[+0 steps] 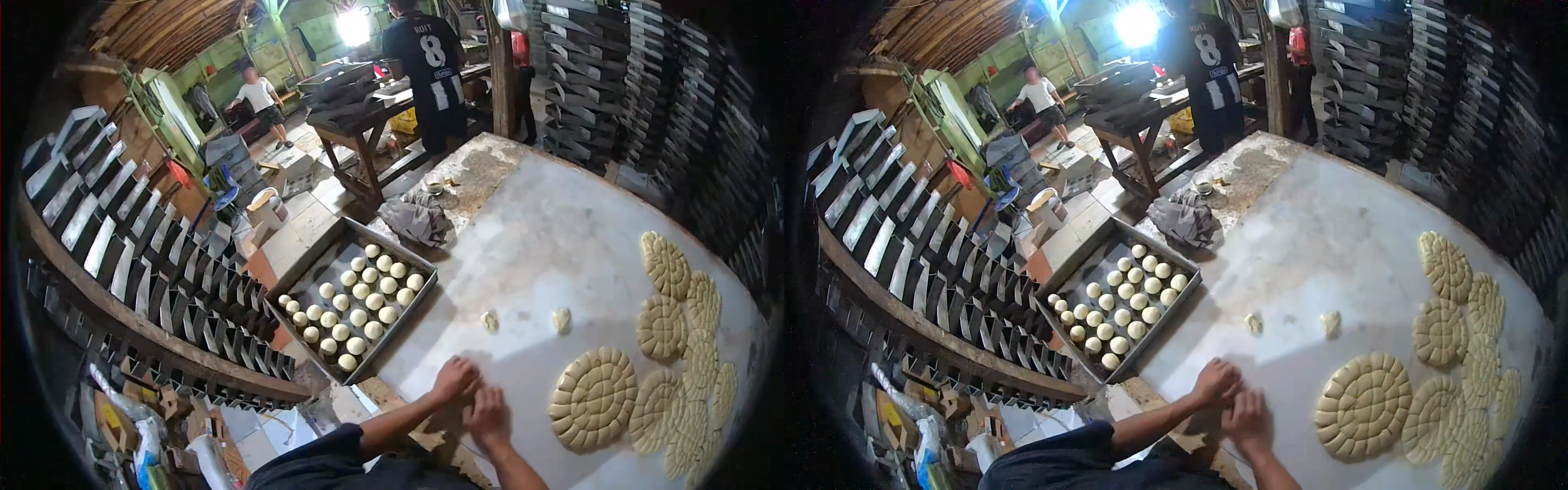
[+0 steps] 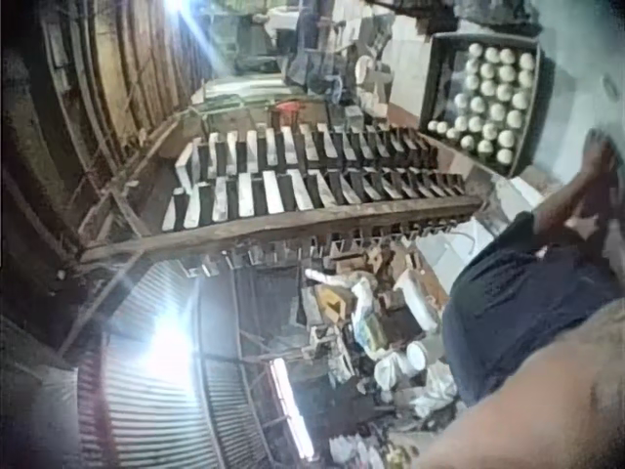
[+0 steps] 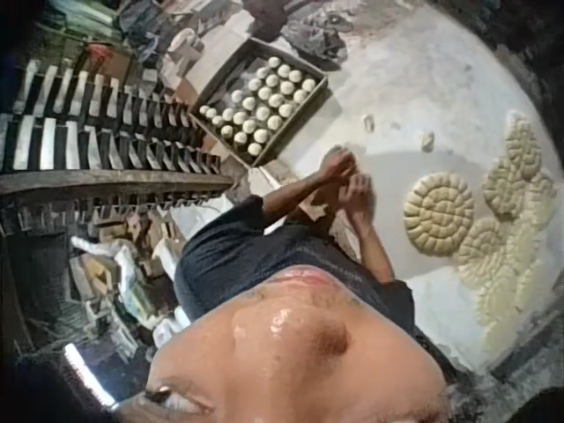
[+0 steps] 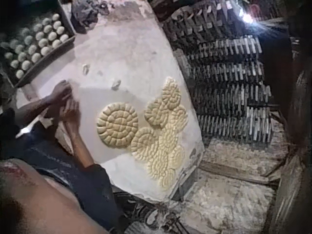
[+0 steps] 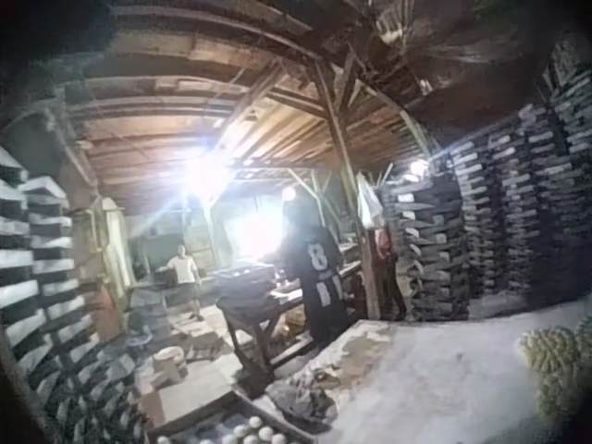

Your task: The person places small dough balls into a baking tray and manually shapes larger pieces of dough into patterned round loaves on a floured table.

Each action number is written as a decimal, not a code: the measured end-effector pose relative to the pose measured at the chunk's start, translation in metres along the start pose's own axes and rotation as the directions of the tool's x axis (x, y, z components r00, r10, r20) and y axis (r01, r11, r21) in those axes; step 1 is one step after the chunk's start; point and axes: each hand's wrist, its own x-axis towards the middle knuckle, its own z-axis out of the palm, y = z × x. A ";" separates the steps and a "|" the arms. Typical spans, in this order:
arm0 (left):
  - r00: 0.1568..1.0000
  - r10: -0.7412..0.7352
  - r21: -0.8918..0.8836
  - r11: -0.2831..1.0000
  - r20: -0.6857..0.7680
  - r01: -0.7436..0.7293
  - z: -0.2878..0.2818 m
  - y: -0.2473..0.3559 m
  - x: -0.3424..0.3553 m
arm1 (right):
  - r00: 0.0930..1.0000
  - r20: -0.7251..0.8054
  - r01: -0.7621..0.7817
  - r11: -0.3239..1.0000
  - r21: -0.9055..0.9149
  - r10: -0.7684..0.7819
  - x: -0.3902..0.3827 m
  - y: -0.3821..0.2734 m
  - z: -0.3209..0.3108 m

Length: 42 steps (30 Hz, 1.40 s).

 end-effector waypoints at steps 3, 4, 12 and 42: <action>0.950 0.309 -0.053 0.949 -0.045 -0.311 -0.006 -0.046 -0.046 | 0.985 0.097 0.144 0.990 0.006 -0.143 -0.030 0.060 0.000; 0.955 0.296 -0.144 0.946 0.027 -0.290 -0.026 -0.068 -0.048 | 0.967 0.165 0.195 0.981 0.020 -0.196 -0.039 0.090 -0.002; 0.979 -0.128 -0.060 0.991 -0.155 0.120 -0.049 -0.020 0.055 | 0.969 -0.214 -0.118 0.992 0.055 0.127 0.055 0.043 -0.011; 0.902 -0.357 -0.018 0.931 -0.243 0.363 -0.349 -0.333 -0.070 | 0.943 0.124 -0.331 0.851 0.408 0.308 0.202 -0.100 0.019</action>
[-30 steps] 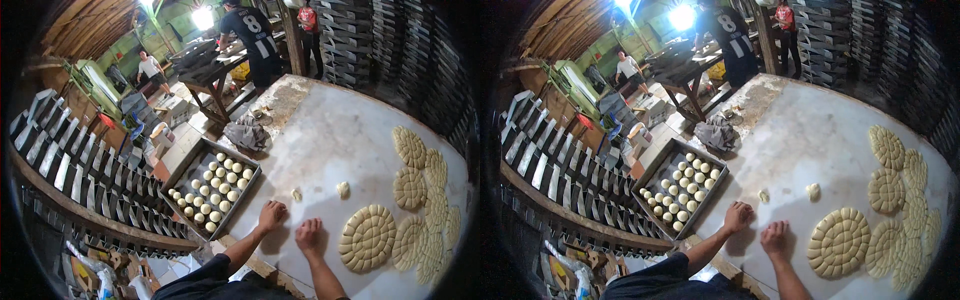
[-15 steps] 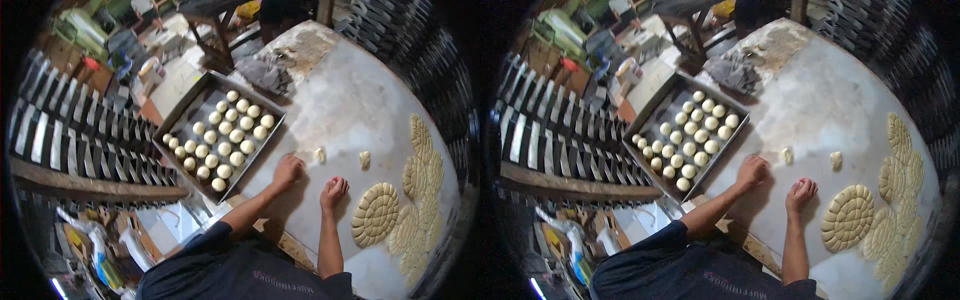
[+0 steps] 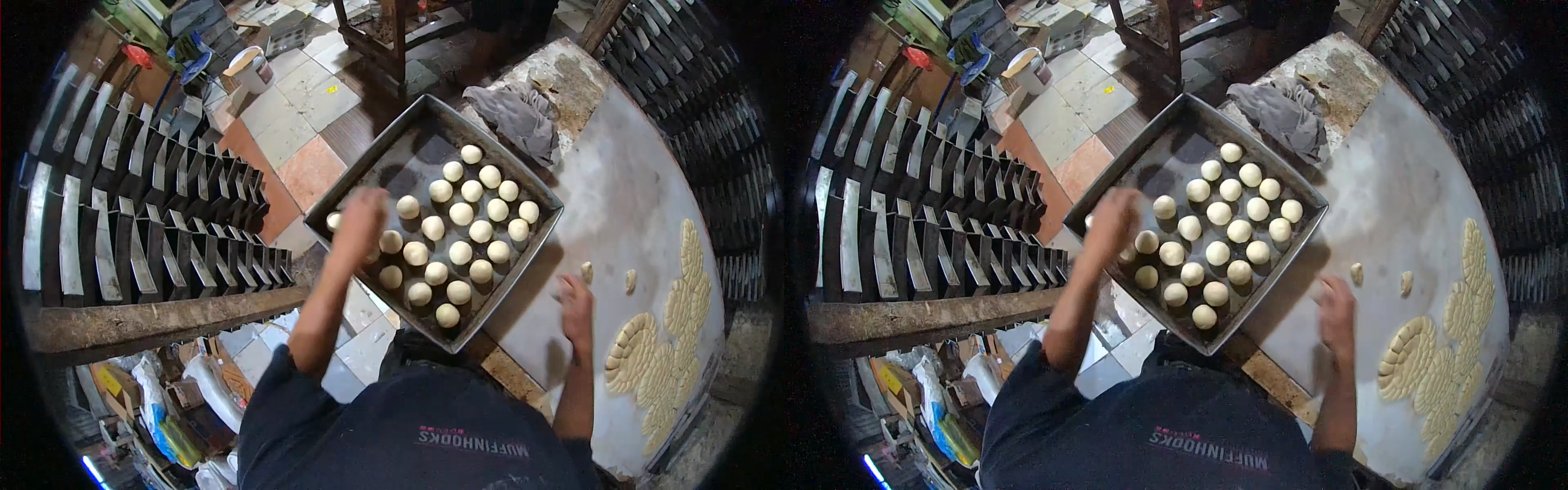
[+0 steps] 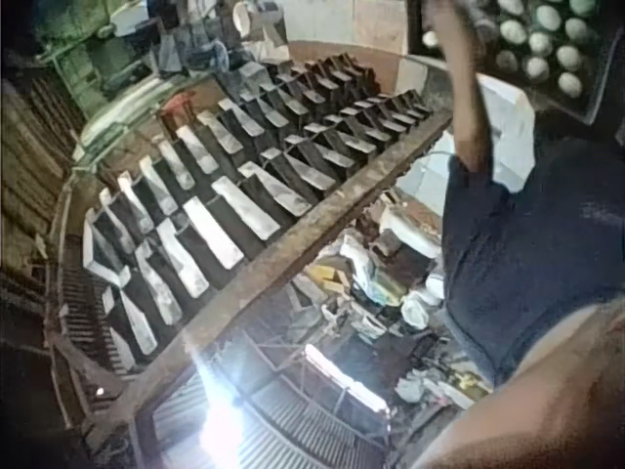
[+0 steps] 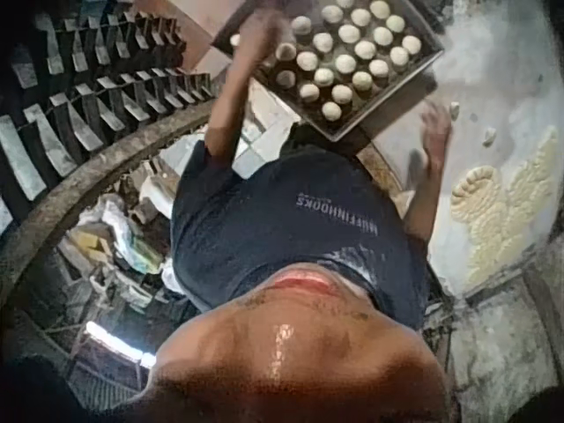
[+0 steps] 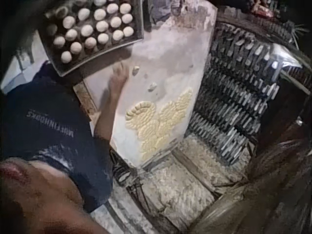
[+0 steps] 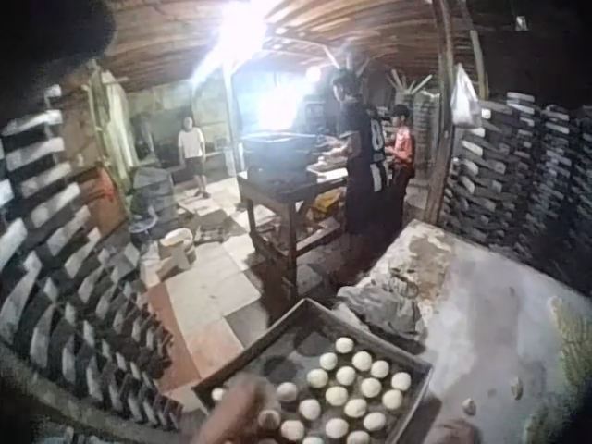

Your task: The person places small dough balls into a baking tray and manually shapes larger pieces of dough into patterned round loaves on a floured table.

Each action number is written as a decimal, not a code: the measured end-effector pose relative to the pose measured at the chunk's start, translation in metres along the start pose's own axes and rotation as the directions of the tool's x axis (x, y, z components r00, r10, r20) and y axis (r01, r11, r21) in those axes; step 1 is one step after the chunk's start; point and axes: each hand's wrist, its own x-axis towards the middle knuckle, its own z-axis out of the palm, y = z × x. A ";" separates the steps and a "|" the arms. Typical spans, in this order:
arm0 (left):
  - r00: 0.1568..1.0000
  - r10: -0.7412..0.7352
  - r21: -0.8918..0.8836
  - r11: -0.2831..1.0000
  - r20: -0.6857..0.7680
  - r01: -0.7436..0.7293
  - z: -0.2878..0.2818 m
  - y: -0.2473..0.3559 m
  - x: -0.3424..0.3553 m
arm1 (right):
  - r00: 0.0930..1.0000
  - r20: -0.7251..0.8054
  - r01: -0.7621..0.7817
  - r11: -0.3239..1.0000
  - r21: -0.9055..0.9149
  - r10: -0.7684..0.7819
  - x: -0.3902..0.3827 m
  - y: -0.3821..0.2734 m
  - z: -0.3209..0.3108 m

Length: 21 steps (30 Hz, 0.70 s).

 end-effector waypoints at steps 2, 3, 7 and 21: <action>0.985 -0.166 0.051 0.985 0.042 0.164 -0.011 -0.051 -0.002 | 0.934 0.162 0.321 0.947 0.013 -0.319 0.042 -0.115 0.072; 0.982 -0.185 0.046 0.982 0.027 0.184 -0.015 -0.059 -0.007 | 0.881 0.180 0.440 0.897 0.029 -0.438 0.050 -0.161 0.104; 0.984 -0.090 0.007 0.996 0.152 0.090 -0.020 -0.050 -0.007 | 0.649 0.244 0.699 0.692 0.181 -0.720 0.101 -0.182 0.239; 0.960 0.275 -0.258 0.932 0.043 -0.256 0.044 0.201 0.076 | 0.766 -0.575 0.133 0.945 -0.299 -0.289 -0.051 0.040 -0.048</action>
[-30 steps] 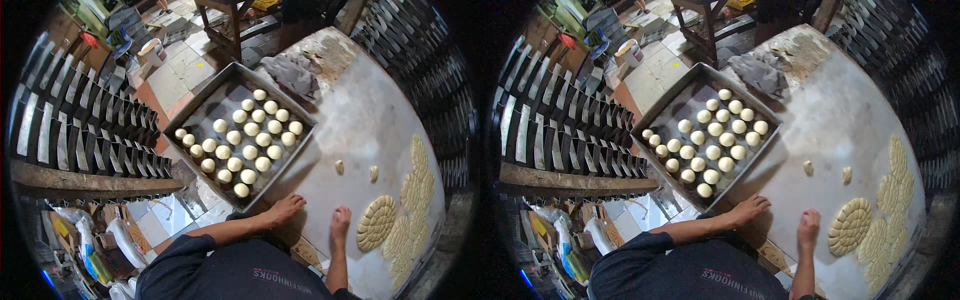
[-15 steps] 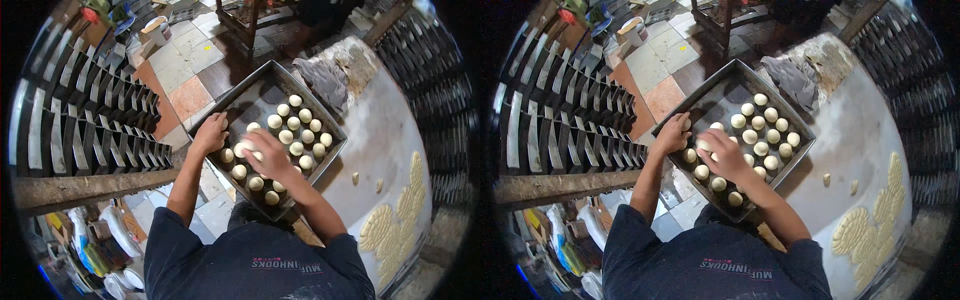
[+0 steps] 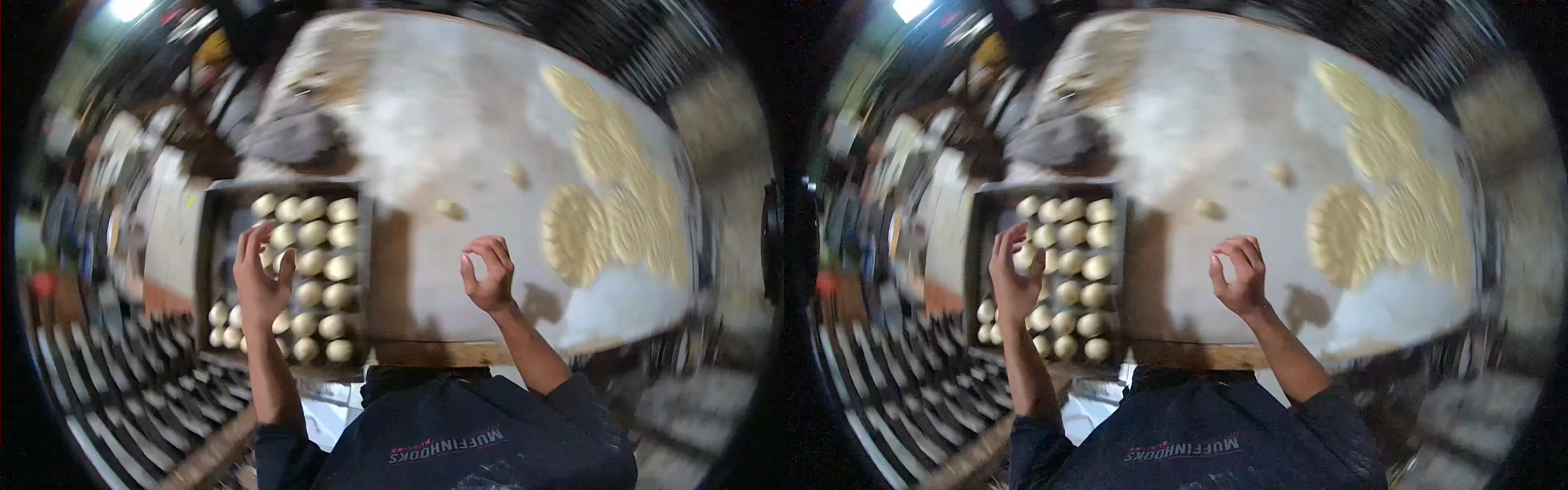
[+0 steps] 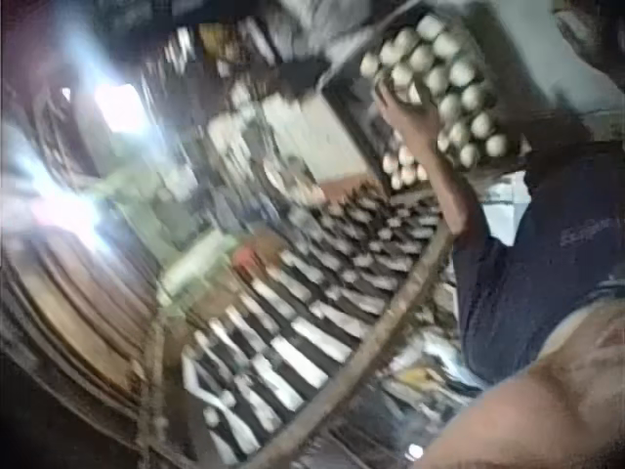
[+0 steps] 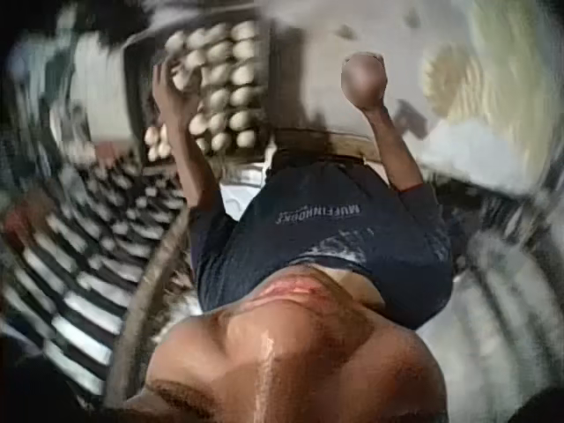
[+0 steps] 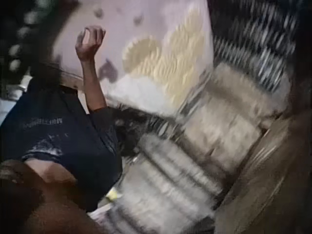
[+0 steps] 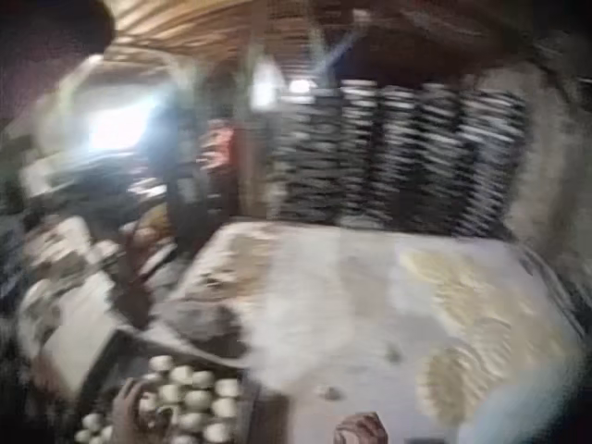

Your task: The person places small dough balls into a baking tray and manually shapes larger pieces of dough into patterned round loaves on a floured table.

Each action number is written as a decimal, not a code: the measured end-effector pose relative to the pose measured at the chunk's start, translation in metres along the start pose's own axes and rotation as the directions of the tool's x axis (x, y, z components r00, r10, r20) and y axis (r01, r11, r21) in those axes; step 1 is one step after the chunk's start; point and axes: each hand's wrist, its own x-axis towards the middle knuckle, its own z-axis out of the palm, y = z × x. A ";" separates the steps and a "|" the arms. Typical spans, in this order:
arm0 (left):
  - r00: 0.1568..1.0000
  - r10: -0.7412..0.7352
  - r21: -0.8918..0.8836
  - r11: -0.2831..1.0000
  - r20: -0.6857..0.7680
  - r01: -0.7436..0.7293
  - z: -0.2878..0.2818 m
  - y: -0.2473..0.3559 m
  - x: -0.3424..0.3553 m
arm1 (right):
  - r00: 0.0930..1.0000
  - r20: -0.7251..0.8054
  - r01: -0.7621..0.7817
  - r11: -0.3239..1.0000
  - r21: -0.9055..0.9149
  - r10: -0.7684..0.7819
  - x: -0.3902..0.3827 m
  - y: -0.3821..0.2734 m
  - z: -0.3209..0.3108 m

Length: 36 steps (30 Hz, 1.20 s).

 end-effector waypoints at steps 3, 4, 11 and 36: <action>0.941 0.238 -0.215 0.958 0.242 -0.187 0.114 0.093 0.056 | 0.971 -0.208 -0.134 0.988 -0.077 0.116 -0.031 0.060 -0.094; 0.868 0.364 -0.435 0.878 0.337 -0.200 0.160 0.130 0.072 | 0.951 -0.266 -0.189 0.978 -0.092 0.159 -0.047 0.085 -0.124; 0.457 0.220 -0.380 0.877 0.862 0.295 0.517 0.316 0.119 | 0.565 -0.554 -0.769 0.634 -0.082 0.612 -0.253 0.295 -0.316; 0.541 -0.406 -0.136 0.695 0.737 0.706 0.725 0.370 0.200 | 0.670 -0.411 -0.733 0.640 -0.231 0.619 -0.268 0.319 -0.345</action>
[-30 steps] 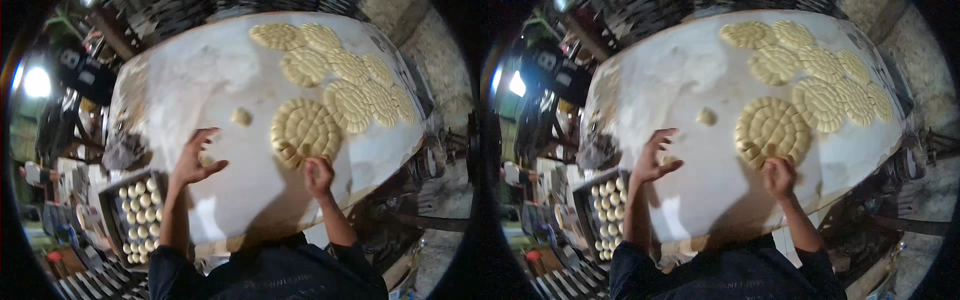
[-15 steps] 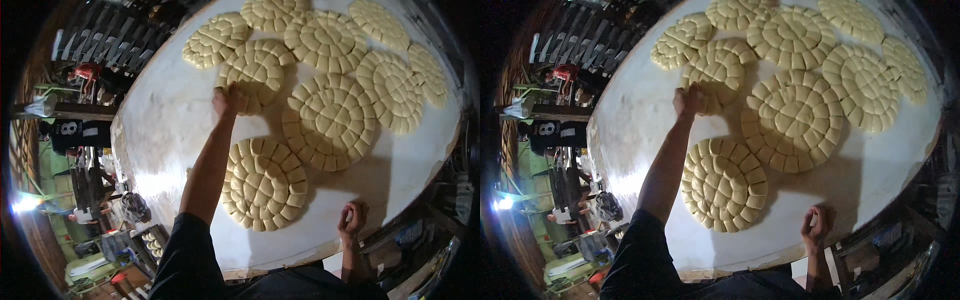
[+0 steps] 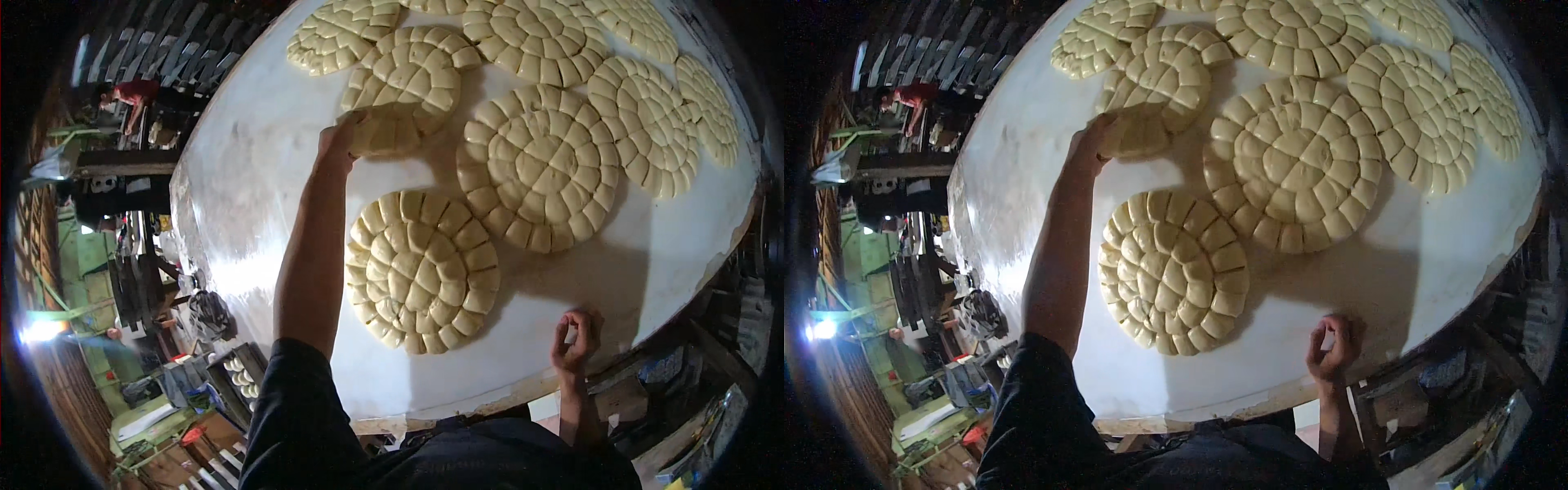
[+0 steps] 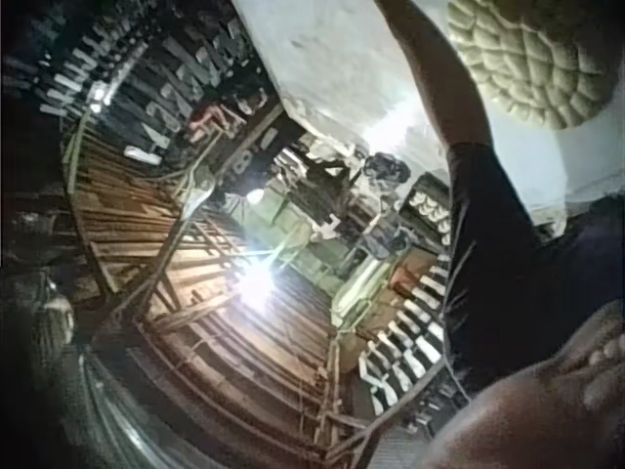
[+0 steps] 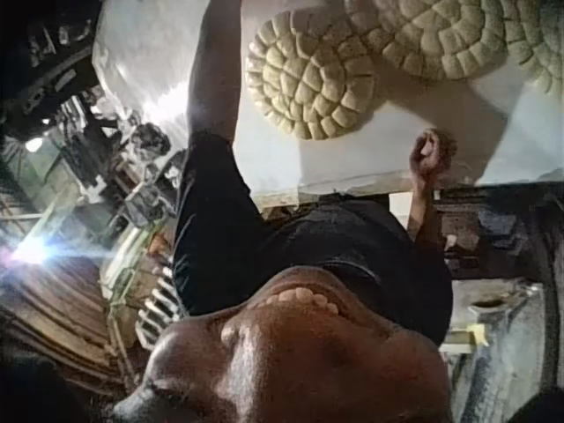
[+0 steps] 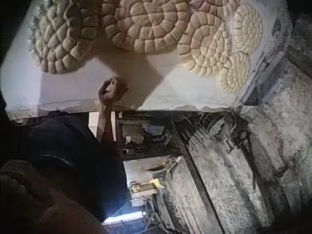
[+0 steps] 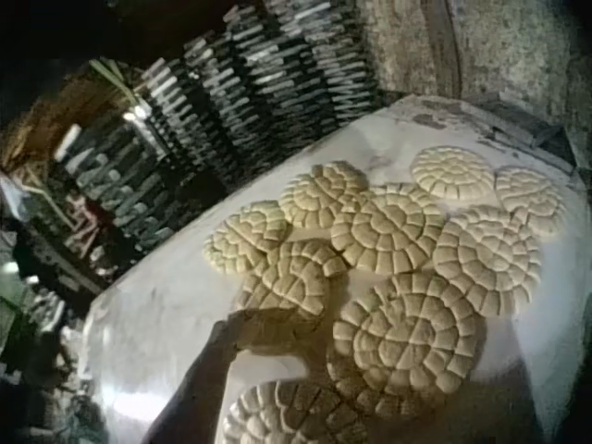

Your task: The person places small dough balls into a baking tray and manually shapes larger pieces of dough into patterned round loaves on a floured table.

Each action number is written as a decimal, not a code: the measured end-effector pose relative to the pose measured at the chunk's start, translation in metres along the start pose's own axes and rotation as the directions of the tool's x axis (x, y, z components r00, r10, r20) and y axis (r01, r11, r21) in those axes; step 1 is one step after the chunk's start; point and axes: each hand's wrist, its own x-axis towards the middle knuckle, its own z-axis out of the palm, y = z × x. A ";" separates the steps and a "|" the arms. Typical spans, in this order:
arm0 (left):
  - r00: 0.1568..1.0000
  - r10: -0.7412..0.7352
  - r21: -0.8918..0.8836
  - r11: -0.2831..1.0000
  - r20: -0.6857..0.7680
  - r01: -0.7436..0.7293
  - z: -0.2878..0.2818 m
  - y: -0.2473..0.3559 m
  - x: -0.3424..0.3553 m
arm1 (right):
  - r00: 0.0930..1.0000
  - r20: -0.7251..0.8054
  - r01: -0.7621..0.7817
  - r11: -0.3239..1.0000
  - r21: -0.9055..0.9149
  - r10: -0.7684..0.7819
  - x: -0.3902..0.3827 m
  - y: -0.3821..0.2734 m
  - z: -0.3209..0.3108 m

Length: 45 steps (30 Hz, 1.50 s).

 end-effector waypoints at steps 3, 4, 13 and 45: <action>0.939 0.240 0.345 0.927 -0.248 -0.146 -0.020 -0.035 -0.032 | 1.000 -0.028 -0.003 1.000 -0.004 0.003 -0.001 -0.002 0.001; 0.840 0.469 0.532 0.801 -0.274 -0.274 -0.027 -0.048 -0.048 | 1.000 -0.024 0.006 1.000 -0.015 -0.007 -0.002 0.001 0.003; 0.249 0.790 0.587 0.591 -0.560 -0.553 -0.137 -0.143 -0.221 | 0.990 -0.136 -0.013 0.989 0.144 0.033 -0.006 0.009 0.010; 0.573 0.819 0.694 0.394 0.032 -0.602 -0.340 -0.407 -0.462 | 0.608 0.348 0.666 0.697 0.265 -0.713 -0.188 -0.173 0.123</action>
